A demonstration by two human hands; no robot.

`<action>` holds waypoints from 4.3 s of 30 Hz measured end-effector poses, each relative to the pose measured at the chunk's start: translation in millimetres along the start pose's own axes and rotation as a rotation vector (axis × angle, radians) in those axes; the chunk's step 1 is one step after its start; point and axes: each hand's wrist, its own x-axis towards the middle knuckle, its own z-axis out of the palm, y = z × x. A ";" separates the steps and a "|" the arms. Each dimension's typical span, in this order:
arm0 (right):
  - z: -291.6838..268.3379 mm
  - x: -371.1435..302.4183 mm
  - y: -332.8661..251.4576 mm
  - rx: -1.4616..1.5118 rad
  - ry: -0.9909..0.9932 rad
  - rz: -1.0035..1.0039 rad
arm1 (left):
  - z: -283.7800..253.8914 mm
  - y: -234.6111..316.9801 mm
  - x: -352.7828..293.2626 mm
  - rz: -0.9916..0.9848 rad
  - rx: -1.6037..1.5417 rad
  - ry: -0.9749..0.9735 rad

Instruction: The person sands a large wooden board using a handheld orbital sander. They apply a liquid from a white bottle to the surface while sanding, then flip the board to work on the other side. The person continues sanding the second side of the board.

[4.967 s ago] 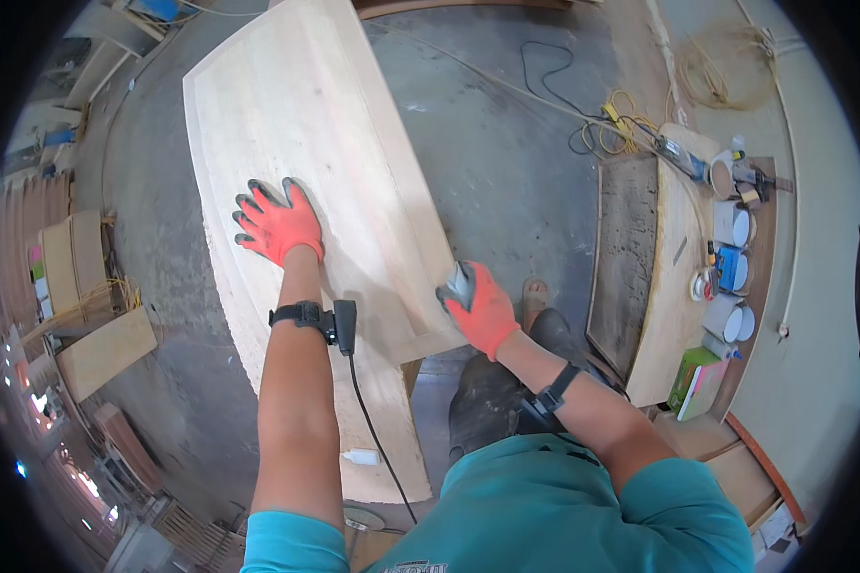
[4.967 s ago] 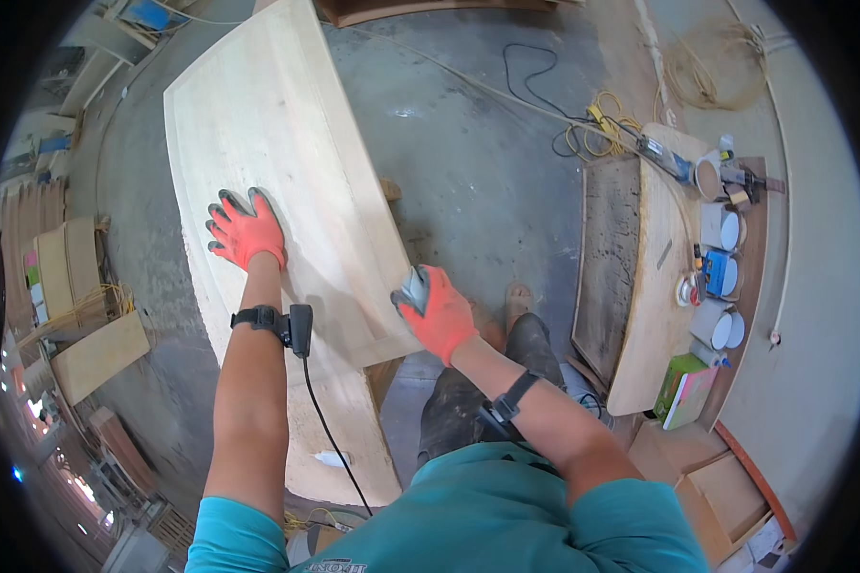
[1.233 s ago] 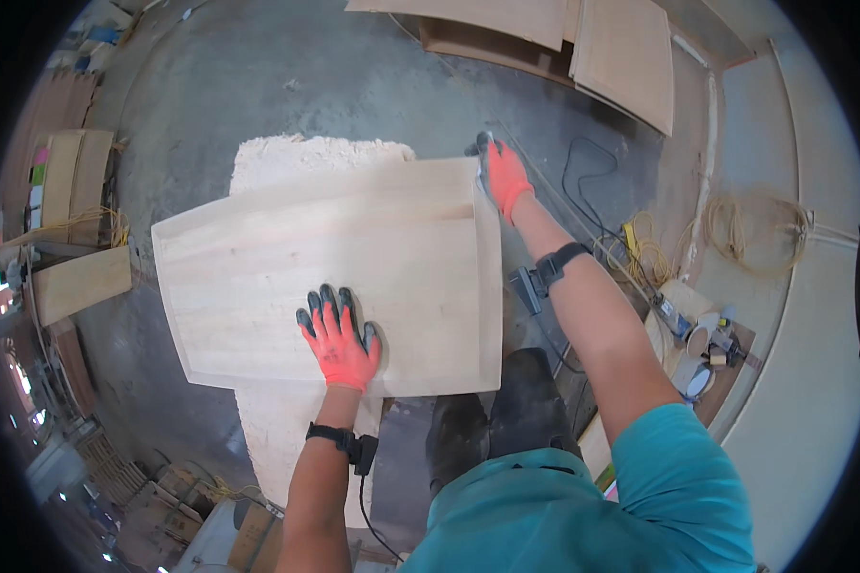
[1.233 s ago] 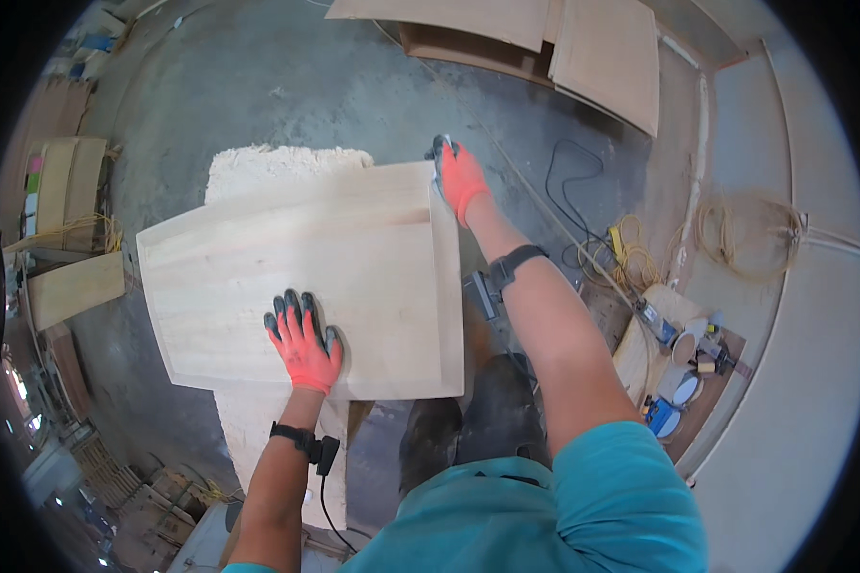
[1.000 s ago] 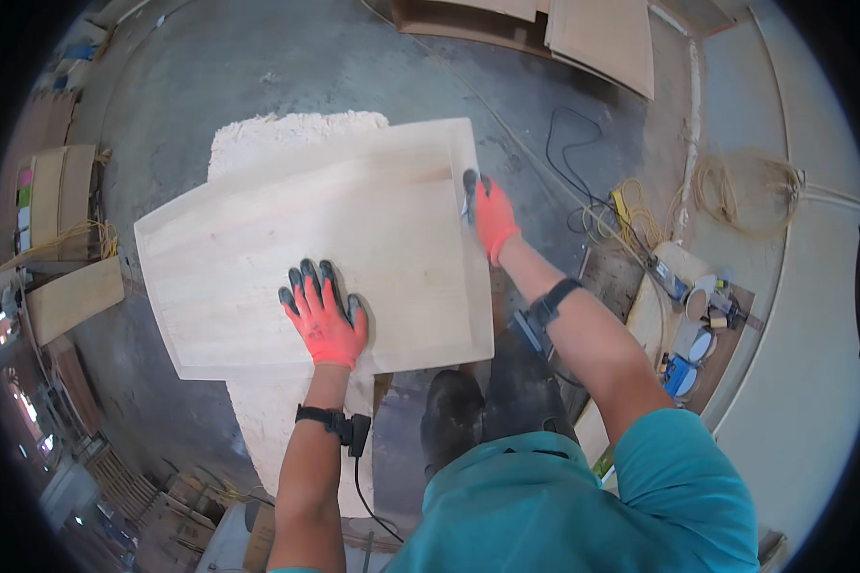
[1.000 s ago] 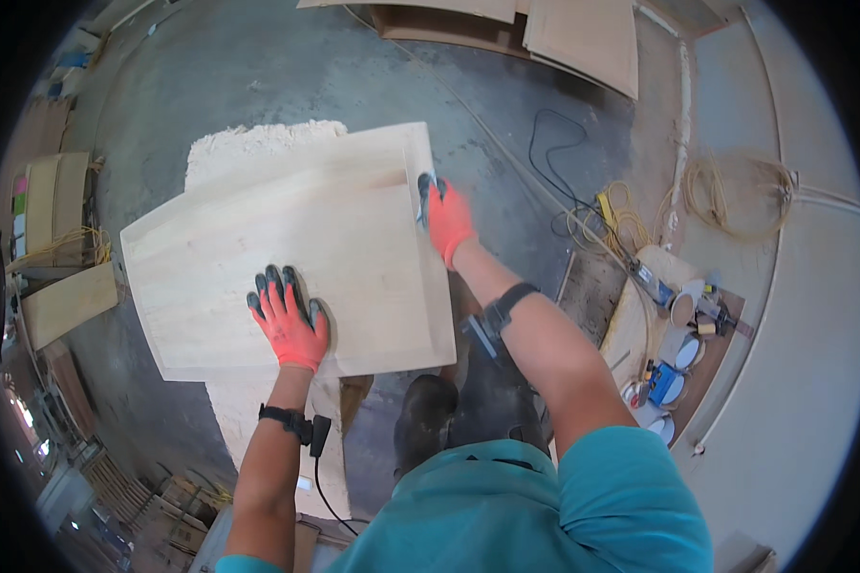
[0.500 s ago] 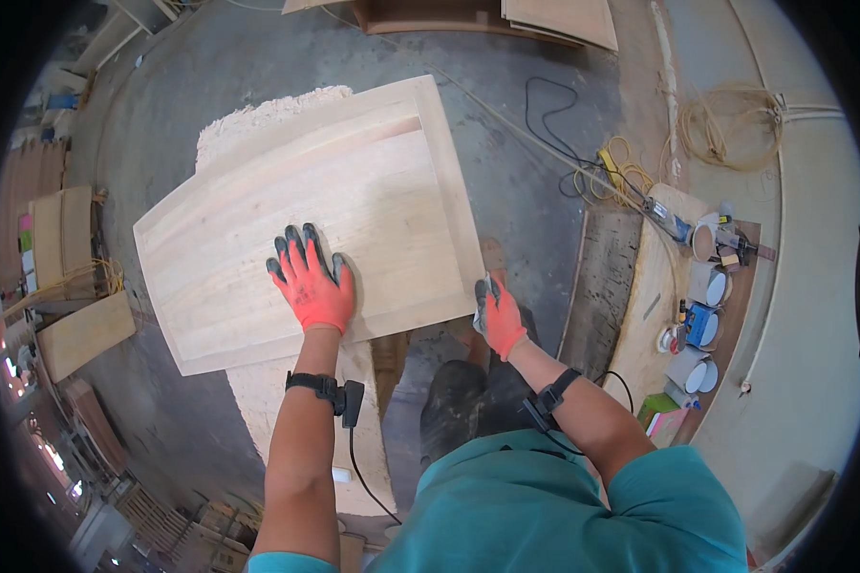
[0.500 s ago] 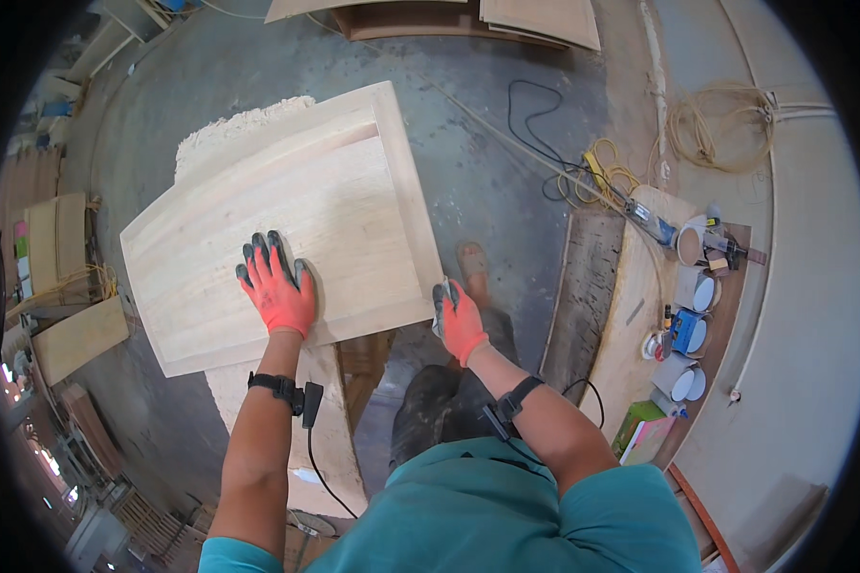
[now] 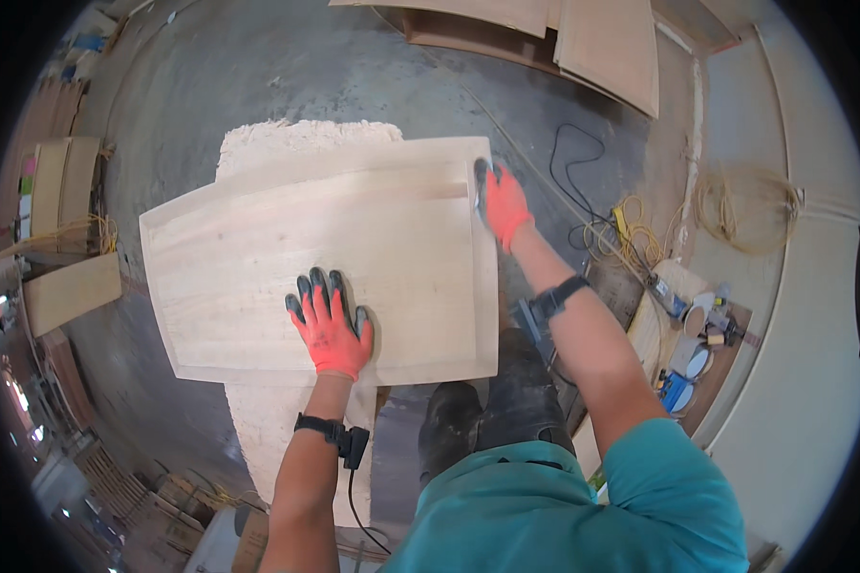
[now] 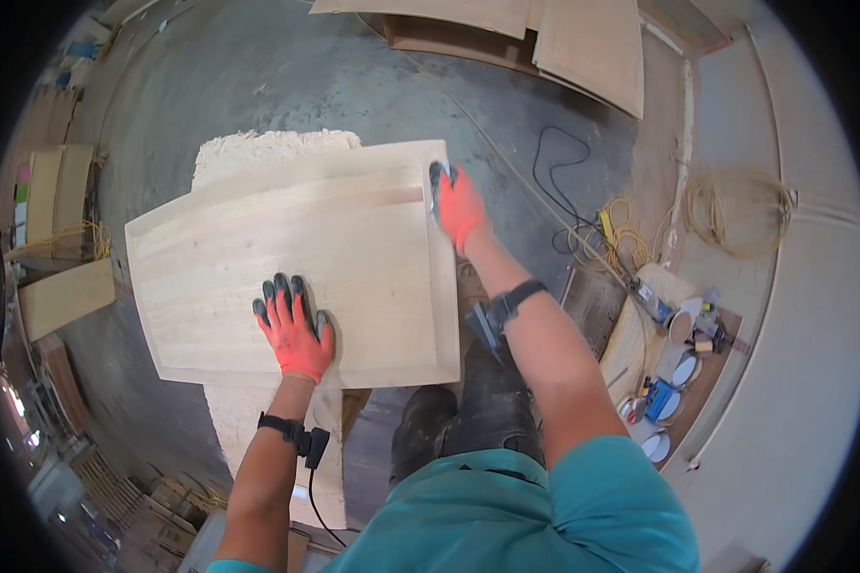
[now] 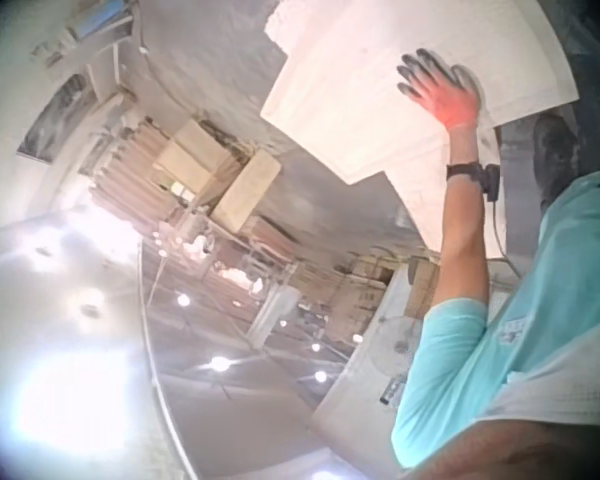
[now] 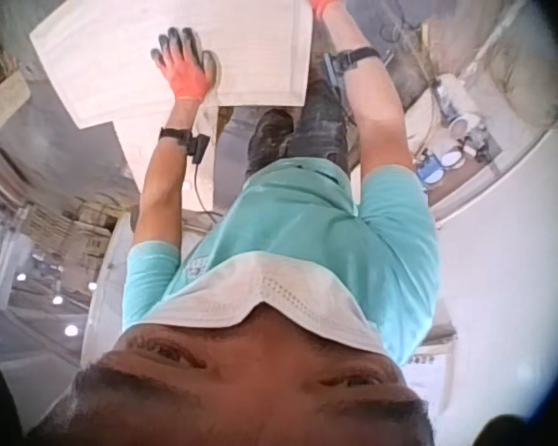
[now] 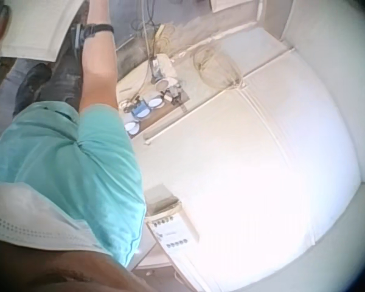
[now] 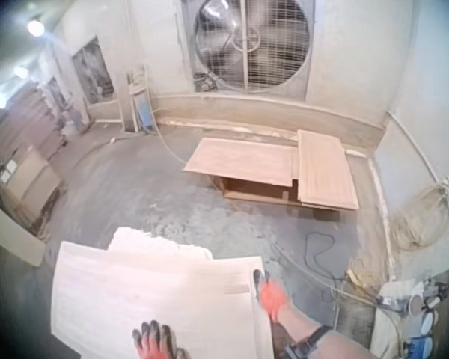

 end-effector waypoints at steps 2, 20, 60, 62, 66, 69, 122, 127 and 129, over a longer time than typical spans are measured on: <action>0.0 45.3 -21.9 -0.094 0.033 -0.038 | 1.5 -2.5 1.4 -0.008 -0.023 0.005; 2.6 -17.5 -3.7 0.187 -0.007 0.003 | 9.2 -7.7 0.9 -0.007 -0.001 0.025; 14.2 218.1 -142.1 -0.125 -0.597 0.048 | -4.5 -1.4 11.0 -0.103 -0.061 -0.056; 13.3 219.3 -126.9 0.127 -0.650 0.082 | -5.6 0.8 12.6 -0.126 -0.062 -0.090; 36.9 192.1 -96.3 0.848 -0.432 0.189 | -9.2 0.3 15.3 -0.092 -0.040 -0.071; 43.0 196.0 -73.7 0.533 -0.217 -0.013 | -12.5 1.6 19.3 -0.047 -0.040 -0.031; 132.1 -432.8 138.1 0.238 -0.113 0.133 | 16.2 -29.2 -5.0 0.003 0.124 0.196; 133.2 -436.9 138.4 0.245 -0.101 0.140 | 17.0 -28.2 -3.5 0.013 0.105 0.203; 133.8 -422.1 134.0 0.230 -0.070 0.109 | 16.8 -26.6 -3.9 0.021 0.095 0.215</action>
